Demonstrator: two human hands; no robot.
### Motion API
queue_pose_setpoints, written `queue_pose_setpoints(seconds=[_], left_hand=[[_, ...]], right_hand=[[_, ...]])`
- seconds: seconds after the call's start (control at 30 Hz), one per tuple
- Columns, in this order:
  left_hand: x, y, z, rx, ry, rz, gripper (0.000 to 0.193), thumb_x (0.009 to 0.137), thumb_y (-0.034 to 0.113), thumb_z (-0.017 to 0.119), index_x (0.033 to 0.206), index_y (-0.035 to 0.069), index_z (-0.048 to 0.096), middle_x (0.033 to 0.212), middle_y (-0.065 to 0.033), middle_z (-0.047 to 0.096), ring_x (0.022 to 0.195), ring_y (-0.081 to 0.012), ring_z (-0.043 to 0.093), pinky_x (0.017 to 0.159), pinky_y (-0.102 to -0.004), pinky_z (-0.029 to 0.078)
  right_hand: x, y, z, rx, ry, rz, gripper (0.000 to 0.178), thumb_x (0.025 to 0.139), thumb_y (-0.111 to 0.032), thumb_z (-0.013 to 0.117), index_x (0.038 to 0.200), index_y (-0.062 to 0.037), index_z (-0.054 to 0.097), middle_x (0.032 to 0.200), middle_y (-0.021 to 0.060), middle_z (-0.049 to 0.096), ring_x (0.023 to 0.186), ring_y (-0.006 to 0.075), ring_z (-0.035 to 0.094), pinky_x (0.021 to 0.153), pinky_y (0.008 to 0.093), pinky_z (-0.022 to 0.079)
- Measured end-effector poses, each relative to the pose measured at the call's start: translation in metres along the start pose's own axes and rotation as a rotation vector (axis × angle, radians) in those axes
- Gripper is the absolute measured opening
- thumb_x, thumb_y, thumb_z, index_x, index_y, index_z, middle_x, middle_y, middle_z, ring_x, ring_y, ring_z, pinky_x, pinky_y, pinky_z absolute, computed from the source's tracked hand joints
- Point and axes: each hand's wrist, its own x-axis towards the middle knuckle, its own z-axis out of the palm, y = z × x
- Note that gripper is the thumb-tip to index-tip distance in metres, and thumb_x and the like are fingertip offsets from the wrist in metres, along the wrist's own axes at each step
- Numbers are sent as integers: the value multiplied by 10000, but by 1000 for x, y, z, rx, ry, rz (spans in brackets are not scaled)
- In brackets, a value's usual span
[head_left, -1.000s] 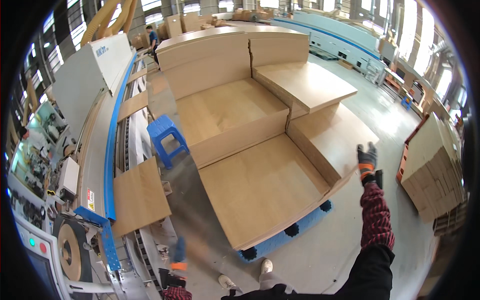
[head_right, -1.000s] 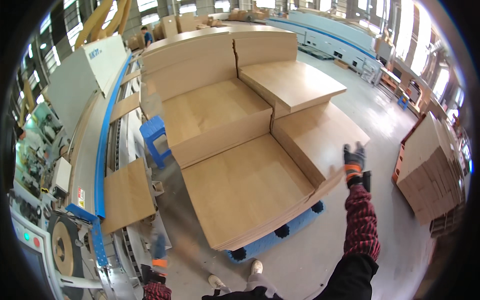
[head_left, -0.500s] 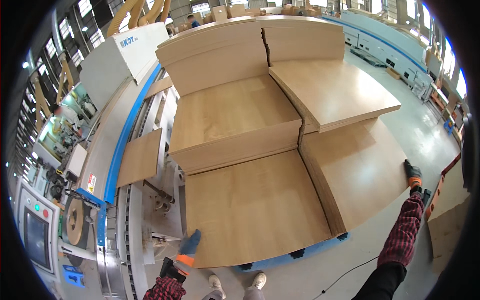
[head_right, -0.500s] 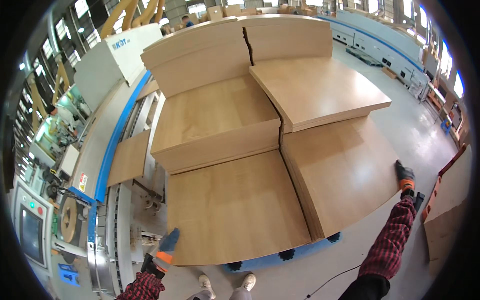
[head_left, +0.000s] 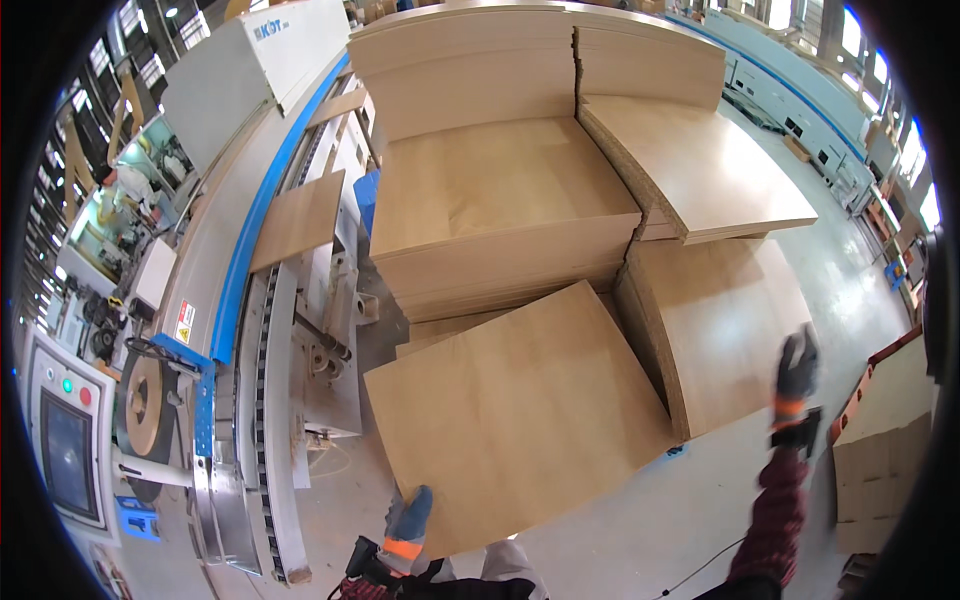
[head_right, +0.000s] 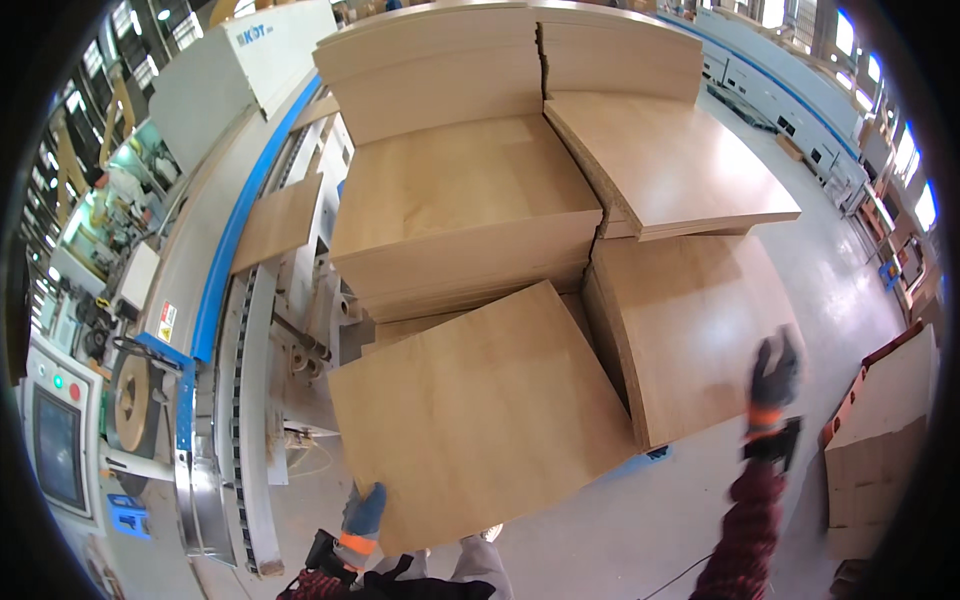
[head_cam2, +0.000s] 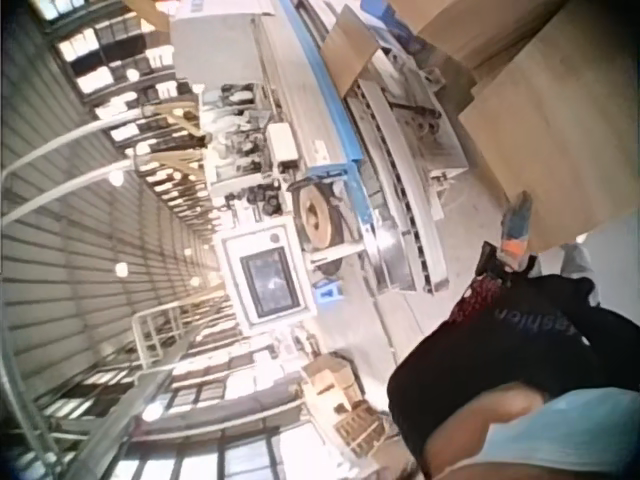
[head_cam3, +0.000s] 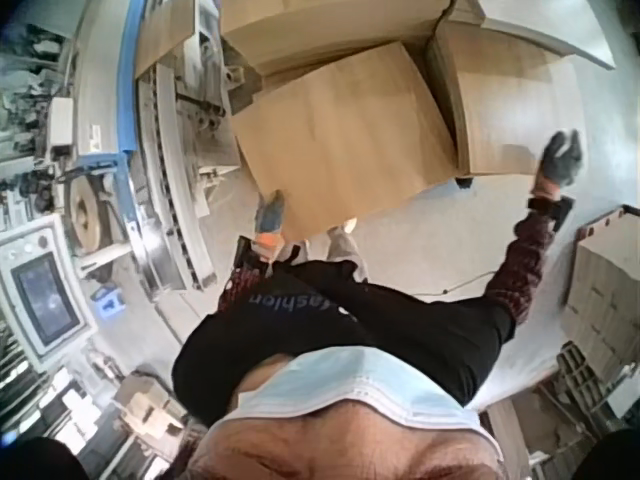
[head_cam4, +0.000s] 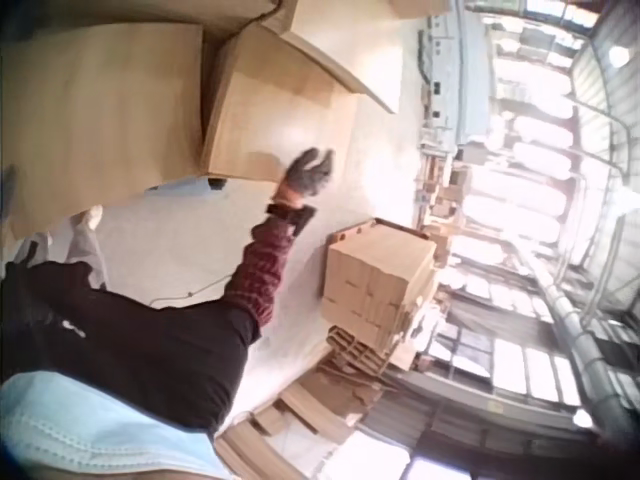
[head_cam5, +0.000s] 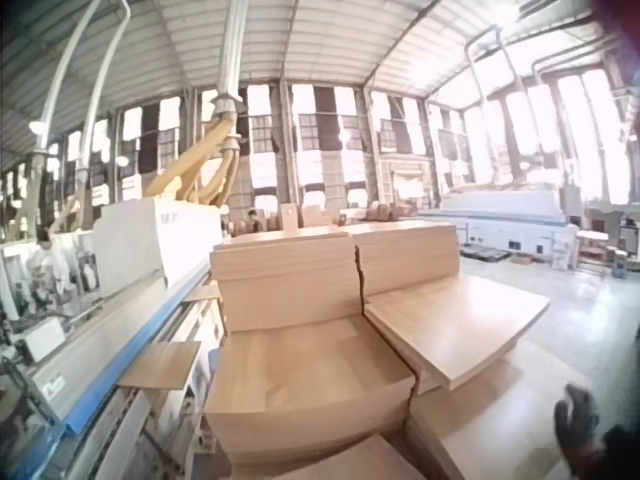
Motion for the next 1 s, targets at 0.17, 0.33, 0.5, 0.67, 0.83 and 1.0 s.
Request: queue_pose_setpoints(seconds=[0.17, 0.33, 0.5, 0.67, 0.83, 1.0], left_hand=[[9, 3, -9, -229, -211, 46, 465, 827, 231, 624, 1225, 61, 453, 1038, -37, 588, 878, -147, 566, 748, -294, 476], [3, -3, -22, -228, -275, -20, 531, 840, 224, 601, 1286, 48, 373, 1155, -60, 531, 986, -146, 517, 817, -304, 445], [-18, -6, -33, -311, -289, 164, 565, 836, 320, 598, 1283, 47, 386, 1153, -112, 539, 1028, -176, 506, 861, -310, 418], [-3, -13, -94, -79, 5, -151, 549, 824, 403, 590, 1177, -5, 490, 991, -115, 612, 923, -188, 560, 774, -313, 448], [-5, -40, -211, -133, -49, -182, 434, 834, 406, 574, 929, -14, 629, 768, -62, 641, 740, -171, 590, 657, -318, 456], [-51, -72, -302, 422, 138, 334, 434, 853, 431, 521, 878, 11, 631, 761, -108, 630, 696, -263, 585, 638, -358, 446]], right_hand=[[-107, -245, -57, 416, -474, -256, 593, 797, -415, 539, 1191, 25, 481, 1080, 178, 560, 1050, 340, 506, 910, 417, 398], [-93, -283, 4, -8, -610, 252, 711, 783, -549, 465, 1221, 11, 470, 1221, 266, 477, 1137, 407, 449, 968, 446, 345], [-110, -283, 4, -43, -638, 286, 718, 787, -569, 447, 1217, 6, 479, 1231, 280, 459, 1163, 425, 407, 987, 465, 315], [-162, -322, -78, 85, -515, 135, 446, 759, -448, 565, 839, -11, 530, 849, 233, 540, 857, 401, 500, 738, 487, 389], [-230, -329, -168, 525, -872, 398, 406, 773, -342, 651, 964, 14, 609, 998, 161, 589, 889, 255, 540, 807, 361, 433], [-275, -359, -204, 947, -1114, 748, 335, 816, -283, 652, 992, 1, 638, 854, 35, 645, 741, 124, 570, 673, 281, 471]])
